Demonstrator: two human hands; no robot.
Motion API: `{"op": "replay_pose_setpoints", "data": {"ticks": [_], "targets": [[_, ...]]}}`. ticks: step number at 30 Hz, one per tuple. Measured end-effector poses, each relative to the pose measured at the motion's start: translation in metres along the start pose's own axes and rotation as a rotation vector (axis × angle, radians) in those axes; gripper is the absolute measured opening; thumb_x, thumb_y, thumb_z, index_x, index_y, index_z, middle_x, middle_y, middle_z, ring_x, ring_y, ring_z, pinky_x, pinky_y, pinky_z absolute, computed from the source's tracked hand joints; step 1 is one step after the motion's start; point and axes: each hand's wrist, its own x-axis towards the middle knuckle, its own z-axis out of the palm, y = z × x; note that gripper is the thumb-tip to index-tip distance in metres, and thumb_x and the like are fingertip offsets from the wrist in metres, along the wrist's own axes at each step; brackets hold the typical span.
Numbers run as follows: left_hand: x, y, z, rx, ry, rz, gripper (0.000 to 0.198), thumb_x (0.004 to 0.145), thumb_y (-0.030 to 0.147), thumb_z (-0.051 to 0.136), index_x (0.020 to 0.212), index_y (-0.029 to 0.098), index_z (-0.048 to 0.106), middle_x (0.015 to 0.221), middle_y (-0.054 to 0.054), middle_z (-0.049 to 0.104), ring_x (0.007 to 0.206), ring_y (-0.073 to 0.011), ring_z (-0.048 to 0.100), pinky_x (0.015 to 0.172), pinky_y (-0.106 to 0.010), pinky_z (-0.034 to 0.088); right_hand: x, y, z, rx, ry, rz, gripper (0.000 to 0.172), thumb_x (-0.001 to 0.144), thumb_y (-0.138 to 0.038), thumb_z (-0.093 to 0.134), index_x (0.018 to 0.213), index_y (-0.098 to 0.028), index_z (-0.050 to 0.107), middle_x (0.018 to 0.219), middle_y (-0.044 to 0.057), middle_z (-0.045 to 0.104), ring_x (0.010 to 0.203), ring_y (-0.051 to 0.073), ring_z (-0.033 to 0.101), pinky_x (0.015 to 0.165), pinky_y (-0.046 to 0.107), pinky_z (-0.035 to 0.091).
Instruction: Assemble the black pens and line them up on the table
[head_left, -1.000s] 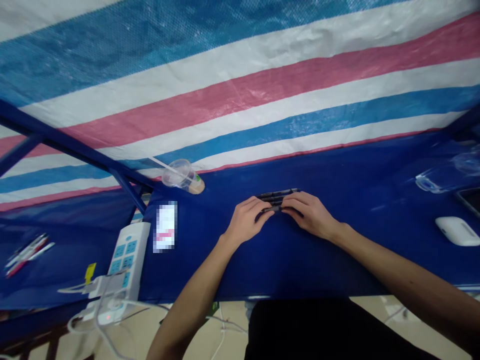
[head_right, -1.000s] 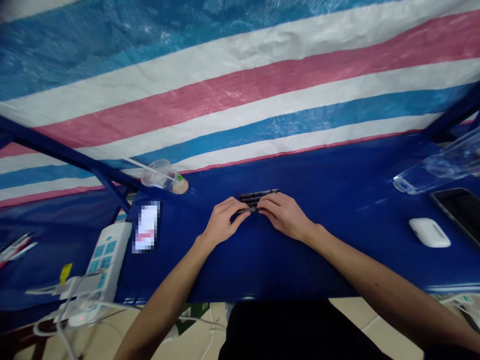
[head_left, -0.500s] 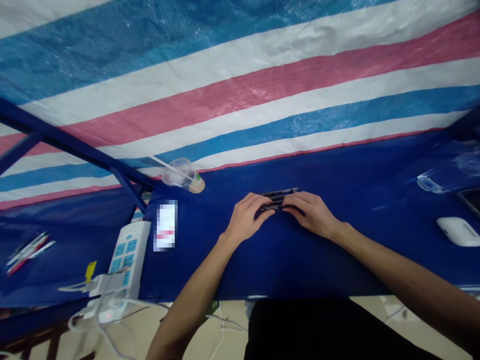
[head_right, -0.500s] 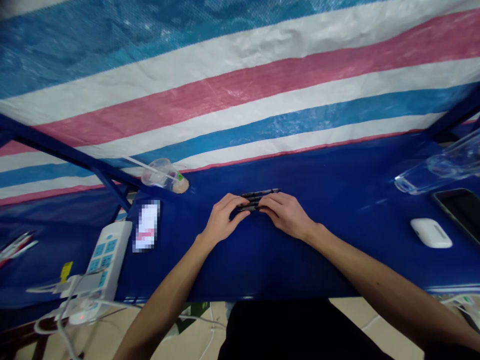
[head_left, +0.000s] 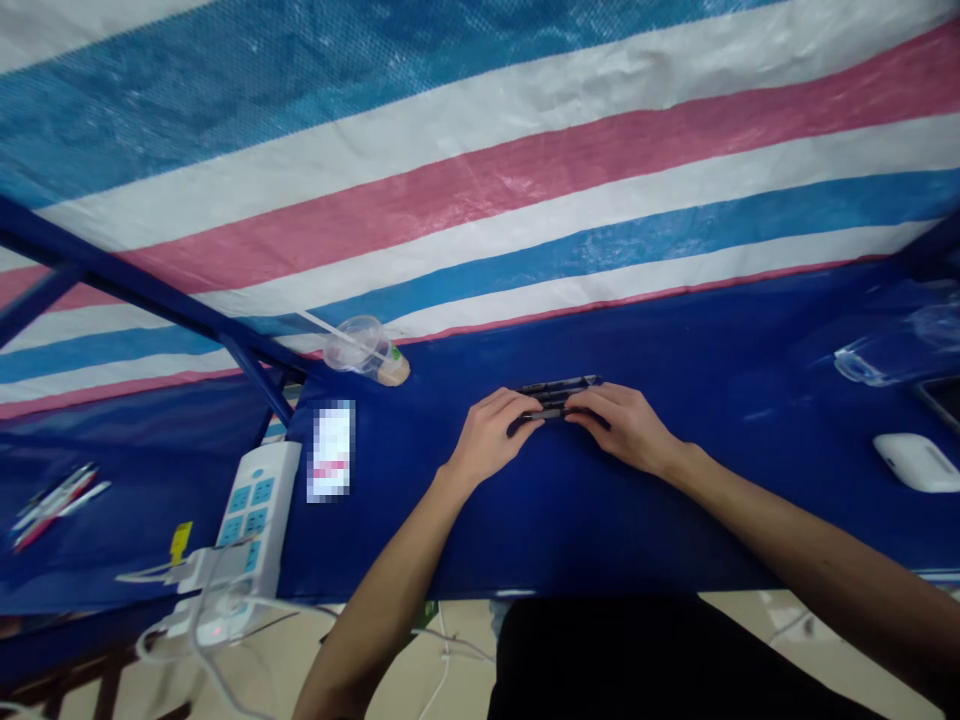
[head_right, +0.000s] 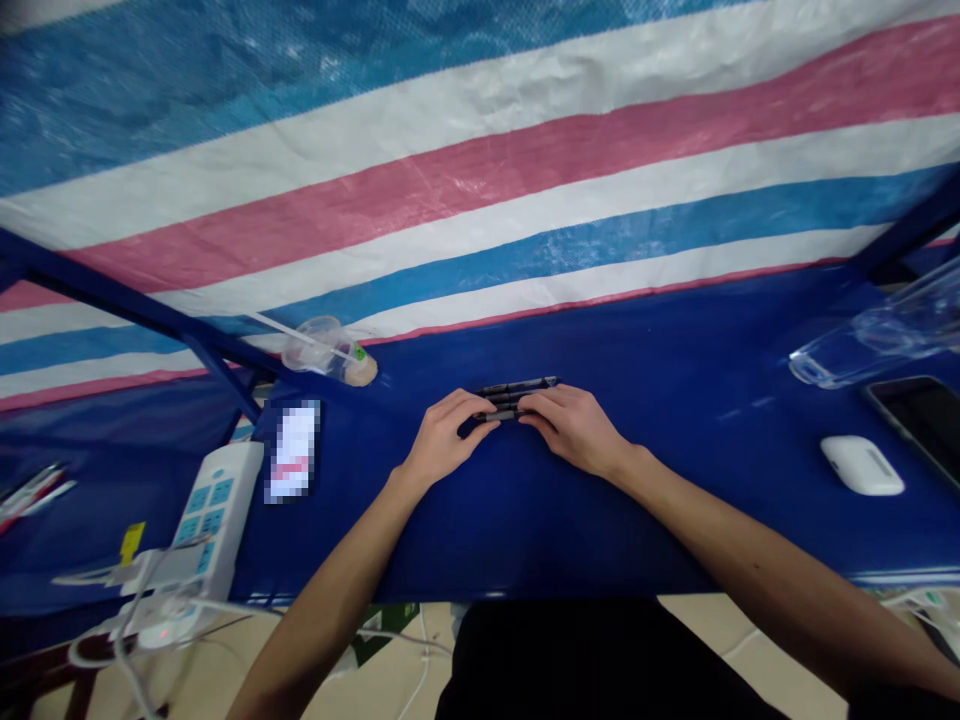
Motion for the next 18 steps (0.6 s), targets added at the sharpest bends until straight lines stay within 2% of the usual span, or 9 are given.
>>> {"op": "replay_pose_setpoints", "data": {"ticks": [3, 5, 7, 10, 18], "targets": [[0.0003, 0.0007, -0.0018, 0.023, -0.023, -0.056, 0.032, 0.095, 0.039, 0.071, 0.119, 0.020, 0.065, 0.106, -0.007, 0.074, 0.093, -0.0199, 0.069, 0.085, -0.035, 0.056, 0.0000, 0.0002, 0.0002, -0.004, 0.018, -0.003, 0.009, 0.102, -0.023, 0.060, 0.107, -0.022, 0.067, 0.096, 0.006, 0.077, 0.080, 0.021, 0.071, 0.075, 0.036, 0.055], [0.0009, 0.0010, -0.0034, 0.033, -0.050, -0.084, 0.027, 0.098, 0.040, 0.066, 0.116, 0.019, 0.067, 0.104, -0.006, 0.075, 0.091, -0.0196, 0.069, 0.085, -0.036, 0.055, -0.0002, 0.0005, 0.0004, -0.010, 0.025, -0.007, 0.009, 0.101, -0.023, 0.060, 0.107, -0.022, 0.067, 0.096, 0.006, 0.077, 0.080, 0.021, 0.070, 0.075, 0.036, 0.055], [0.0016, 0.0011, -0.0045, 0.041, -0.075, -0.090, 0.021, 0.103, 0.036, 0.058, 0.104, 0.019, 0.070, 0.097, -0.005, 0.075, 0.087, -0.0188, 0.068, 0.083, -0.035, 0.053, -0.0005, 0.0007, 0.0005, -0.014, 0.023, -0.009, 0.009, 0.101, -0.023, 0.061, 0.108, -0.021, 0.066, 0.097, 0.006, 0.077, 0.080, 0.021, 0.070, 0.075, 0.036, 0.055], [0.0023, 0.0006, -0.0044, 0.051, -0.076, -0.082, 0.025, 0.105, 0.034, 0.055, 0.093, 0.018, 0.071, 0.090, -0.004, 0.075, 0.082, -0.0180, 0.066, 0.080, -0.035, 0.051, -0.0003, 0.0007, 0.0003, -0.020, 0.022, -0.012, 0.009, 0.101, -0.022, 0.061, 0.108, -0.021, 0.066, 0.097, 0.006, 0.077, 0.080, 0.020, 0.070, 0.076, 0.036, 0.055], [0.0002, -0.0028, -0.0012, 0.018, 0.015, -0.027, 0.014, 0.098, 0.032, 0.068, 0.101, 0.019, 0.071, 0.092, -0.004, 0.075, 0.082, -0.0173, 0.068, 0.079, -0.033, 0.054, 0.0012, 0.0001, -0.0008, -0.007, 0.023, -0.030, 0.008, 0.101, -0.022, 0.061, 0.108, -0.021, 0.065, 0.094, 0.005, 0.077, 0.077, 0.020, 0.071, 0.074, 0.036, 0.054]]}}
